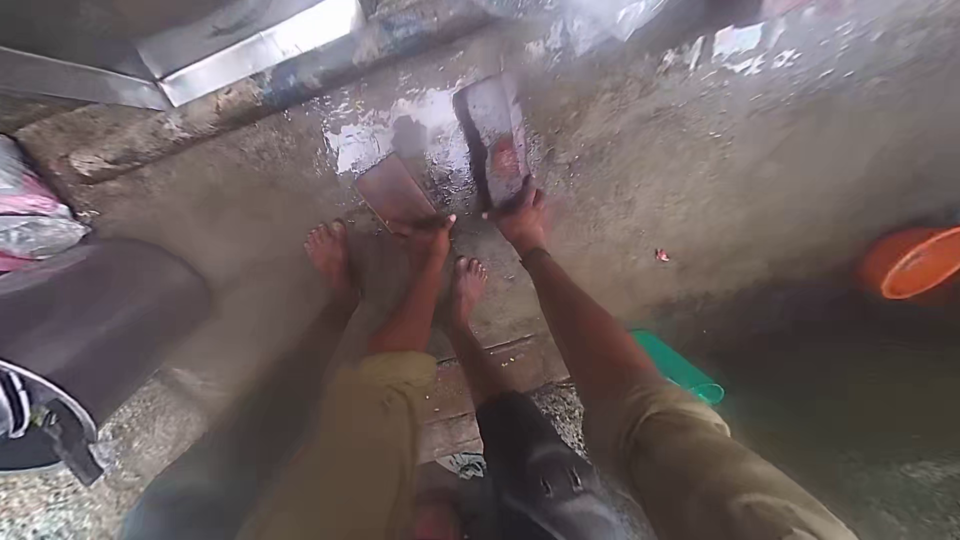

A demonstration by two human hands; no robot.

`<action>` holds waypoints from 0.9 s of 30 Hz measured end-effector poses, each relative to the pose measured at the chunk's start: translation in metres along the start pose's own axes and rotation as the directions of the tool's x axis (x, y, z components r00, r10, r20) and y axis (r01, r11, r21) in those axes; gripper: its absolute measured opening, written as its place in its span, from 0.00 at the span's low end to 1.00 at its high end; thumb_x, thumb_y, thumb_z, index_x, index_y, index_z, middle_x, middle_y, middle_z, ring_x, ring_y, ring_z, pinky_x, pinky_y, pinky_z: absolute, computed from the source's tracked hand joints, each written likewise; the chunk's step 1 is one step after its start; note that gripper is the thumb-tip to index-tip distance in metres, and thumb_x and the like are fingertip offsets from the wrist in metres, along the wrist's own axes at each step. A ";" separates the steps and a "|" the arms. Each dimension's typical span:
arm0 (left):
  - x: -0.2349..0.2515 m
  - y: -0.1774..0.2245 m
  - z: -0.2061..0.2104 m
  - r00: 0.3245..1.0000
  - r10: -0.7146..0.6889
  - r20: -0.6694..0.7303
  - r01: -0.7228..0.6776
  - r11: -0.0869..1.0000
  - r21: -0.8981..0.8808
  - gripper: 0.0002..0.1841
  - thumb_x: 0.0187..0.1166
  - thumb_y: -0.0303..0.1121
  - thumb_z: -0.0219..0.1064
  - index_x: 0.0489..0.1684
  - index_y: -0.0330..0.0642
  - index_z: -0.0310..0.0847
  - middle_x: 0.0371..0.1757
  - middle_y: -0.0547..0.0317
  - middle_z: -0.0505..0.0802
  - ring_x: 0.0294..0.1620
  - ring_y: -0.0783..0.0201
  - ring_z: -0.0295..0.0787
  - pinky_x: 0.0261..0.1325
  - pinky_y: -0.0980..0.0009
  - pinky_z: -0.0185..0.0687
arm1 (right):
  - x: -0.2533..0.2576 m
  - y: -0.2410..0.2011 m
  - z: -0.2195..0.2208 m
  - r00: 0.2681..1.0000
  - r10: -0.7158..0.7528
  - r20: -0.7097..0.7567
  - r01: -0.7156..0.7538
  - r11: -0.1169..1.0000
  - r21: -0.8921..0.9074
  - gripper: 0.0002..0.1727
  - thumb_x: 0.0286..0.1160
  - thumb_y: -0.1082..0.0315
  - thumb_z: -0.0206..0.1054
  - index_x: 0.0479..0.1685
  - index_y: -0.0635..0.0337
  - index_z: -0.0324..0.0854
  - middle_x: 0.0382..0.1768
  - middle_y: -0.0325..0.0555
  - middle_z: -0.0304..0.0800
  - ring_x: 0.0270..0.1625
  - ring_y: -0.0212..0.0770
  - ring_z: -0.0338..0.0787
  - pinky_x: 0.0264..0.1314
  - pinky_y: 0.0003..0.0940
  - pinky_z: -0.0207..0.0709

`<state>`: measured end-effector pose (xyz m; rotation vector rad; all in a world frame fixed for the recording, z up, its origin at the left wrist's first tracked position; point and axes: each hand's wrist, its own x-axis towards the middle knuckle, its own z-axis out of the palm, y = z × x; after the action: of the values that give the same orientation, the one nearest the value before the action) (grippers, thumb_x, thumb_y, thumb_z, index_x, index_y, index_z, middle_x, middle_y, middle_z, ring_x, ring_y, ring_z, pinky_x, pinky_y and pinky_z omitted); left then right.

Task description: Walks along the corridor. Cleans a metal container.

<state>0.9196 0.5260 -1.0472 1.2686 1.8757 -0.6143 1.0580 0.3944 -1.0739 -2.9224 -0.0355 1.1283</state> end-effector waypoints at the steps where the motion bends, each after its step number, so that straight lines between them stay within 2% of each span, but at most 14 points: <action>1: -0.001 0.004 0.006 0.998 -0.034 -0.046 0.035 0.999 0.018 0.81 0.47 0.69 0.85 0.96 0.41 0.20 0.94 0.30 0.45 0.90 0.33 0.53 0.80 0.42 0.69 | 0.003 -0.004 0.012 0.998 0.012 -0.066 -0.012 1.000 -0.003 0.79 0.32 0.32 0.89 0.97 0.42 0.44 0.90 0.62 0.56 0.86 0.68 0.67 0.74 0.68 0.74; 3: 0.000 0.012 0.016 0.990 -0.074 -0.119 0.077 0.997 0.019 0.82 0.45 0.70 0.86 0.96 0.44 0.20 0.95 0.32 0.44 0.91 0.34 0.51 0.80 0.44 0.70 | 0.005 -0.009 0.025 0.988 0.029 -0.150 -0.028 1.000 0.007 0.80 0.31 0.34 0.89 0.98 0.42 0.43 0.91 0.59 0.56 0.87 0.64 0.65 0.78 0.65 0.72; 5: 0.001 0.013 0.023 0.982 -0.098 -0.159 0.102 0.995 0.014 0.84 0.41 0.69 0.87 0.97 0.46 0.21 0.95 0.34 0.42 0.92 0.35 0.49 0.80 0.45 0.70 | 0.003 -0.009 0.030 0.985 0.034 -0.168 -0.034 0.999 0.009 0.80 0.31 0.37 0.90 0.98 0.41 0.41 0.92 0.58 0.54 0.89 0.63 0.63 0.80 0.66 0.68; 8: 0.006 0.020 0.034 0.967 -0.136 -0.215 0.150 0.987 0.051 0.83 0.41 0.73 0.84 0.97 0.43 0.25 0.96 0.37 0.41 0.92 0.35 0.48 0.79 0.44 0.69 | 0.005 -0.005 0.026 0.986 0.021 -0.163 -0.022 1.000 -0.004 0.80 0.31 0.41 0.92 0.98 0.41 0.41 0.90 0.61 0.56 0.86 0.67 0.66 0.75 0.68 0.73; 9: 0.010 0.023 0.039 0.957 -0.152 -0.246 0.171 0.984 0.056 0.81 0.43 0.74 0.83 0.97 0.42 0.27 0.95 0.36 0.44 0.91 0.35 0.50 0.78 0.43 0.70 | 0.006 -0.003 0.023 0.987 0.002 -0.162 -0.003 1.000 -0.005 0.79 0.32 0.42 0.92 0.98 0.41 0.41 0.87 0.64 0.59 0.83 0.69 0.69 0.71 0.70 0.75; 11: 0.019 0.025 0.043 0.927 -0.182 -0.327 0.203 0.979 0.030 0.77 0.46 0.71 0.83 0.96 0.43 0.33 0.91 0.33 0.56 0.87 0.34 0.60 0.71 0.40 0.77 | 0.006 0.002 0.020 0.987 -0.025 -0.156 0.024 1.000 -0.013 0.78 0.33 0.43 0.90 0.97 0.39 0.42 0.85 0.67 0.61 0.80 0.73 0.70 0.66 0.75 0.75; 14: 0.020 0.019 0.038 0.938 -0.177 -0.299 0.190 0.982 0.015 0.72 0.51 0.65 0.84 0.96 0.47 0.33 0.88 0.33 0.62 0.84 0.35 0.66 0.66 0.41 0.81 | -0.003 0.001 -0.001 0.978 -0.065 -0.200 0.062 0.998 -0.021 0.75 0.31 0.42 0.90 0.96 0.35 0.48 0.83 0.68 0.63 0.80 0.76 0.68 0.69 0.77 0.70; 16: 0.010 0.010 0.012 0.959 -0.144 -0.246 0.157 0.987 0.031 0.68 0.53 0.63 0.84 0.96 0.47 0.38 0.85 0.31 0.66 0.81 0.35 0.69 0.67 0.41 0.81 | -0.020 -0.003 -0.024 0.965 -0.103 -0.241 0.104 0.995 -0.007 0.72 0.30 0.40 0.90 0.93 0.31 0.54 0.82 0.68 0.65 0.80 0.75 0.68 0.73 0.75 0.68; 18: -0.001 0.001 -0.019 0.967 -0.068 -0.244 0.098 0.989 0.112 0.59 0.57 0.64 0.81 0.91 0.46 0.55 0.82 0.29 0.71 0.78 0.33 0.73 0.66 0.40 0.81 | -0.041 -0.010 -0.054 0.955 -0.139 -0.263 0.146 0.989 0.008 0.69 0.34 0.41 0.88 0.93 0.38 0.56 0.83 0.70 0.65 0.81 0.76 0.66 0.77 0.72 0.66; 21: 0.010 -0.014 -0.062 0.982 0.047 -0.181 0.008 0.956 0.294 0.65 0.52 0.68 0.80 0.95 0.49 0.50 0.89 0.29 0.62 0.85 0.30 0.63 0.73 0.34 0.73 | -0.067 -0.025 -0.088 0.953 -0.185 -0.240 0.177 0.983 -0.054 0.67 0.40 0.39 0.85 0.93 0.48 0.58 0.82 0.74 0.66 0.82 0.78 0.66 0.80 0.71 0.64; 22: 0.018 -0.020 -0.067 0.979 0.092 -0.185 -0.016 0.927 0.375 0.67 0.46 0.72 0.79 0.95 0.51 0.51 0.88 0.28 0.62 0.85 0.29 0.64 0.70 0.33 0.74 | -0.073 -0.027 -0.099 0.956 -0.192 -0.222 0.178 0.981 -0.082 0.66 0.40 0.40 0.85 0.93 0.48 0.59 0.81 0.74 0.67 0.82 0.78 0.67 0.79 0.71 0.65; 24: 0.031 -0.026 -0.085 0.968 0.159 -0.193 -0.059 0.894 0.443 0.69 0.40 0.73 0.79 0.95 0.57 0.52 0.90 0.29 0.59 0.85 0.28 0.61 0.69 0.30 0.72 | -0.083 -0.033 -0.114 0.962 -0.206 -0.179 0.184 0.974 -0.133 0.66 0.39 0.40 0.87 0.92 0.43 0.60 0.81 0.72 0.68 0.82 0.77 0.67 0.77 0.73 0.66; 26: 0.026 -0.026 -0.128 0.976 0.196 -0.092 -0.118 0.836 0.536 0.70 0.42 0.75 0.75 0.97 0.60 0.46 0.92 0.29 0.54 0.89 0.28 0.54 0.75 0.30 0.66 | -0.096 -0.039 -0.124 0.970 -0.218 -0.110 0.199 0.966 -0.166 0.65 0.38 0.39 0.86 0.92 0.39 0.60 0.82 0.71 0.67 0.83 0.77 0.65 0.75 0.75 0.66; 27: 0.021 -0.023 -0.154 0.977 0.213 -0.026 -0.158 0.796 0.584 0.68 0.45 0.78 0.71 0.97 0.61 0.45 0.92 0.28 0.55 0.90 0.28 0.52 0.80 0.29 0.59 | -0.103 -0.043 -0.128 0.972 -0.224 -0.077 0.208 0.963 -0.168 0.65 0.38 0.39 0.85 0.92 0.38 0.60 0.81 0.71 0.67 0.83 0.77 0.65 0.75 0.76 0.66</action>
<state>0.8437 0.6427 -0.9755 1.8747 1.6523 -1.0925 1.0668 0.4350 -0.9093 -3.0092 -0.4532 0.9955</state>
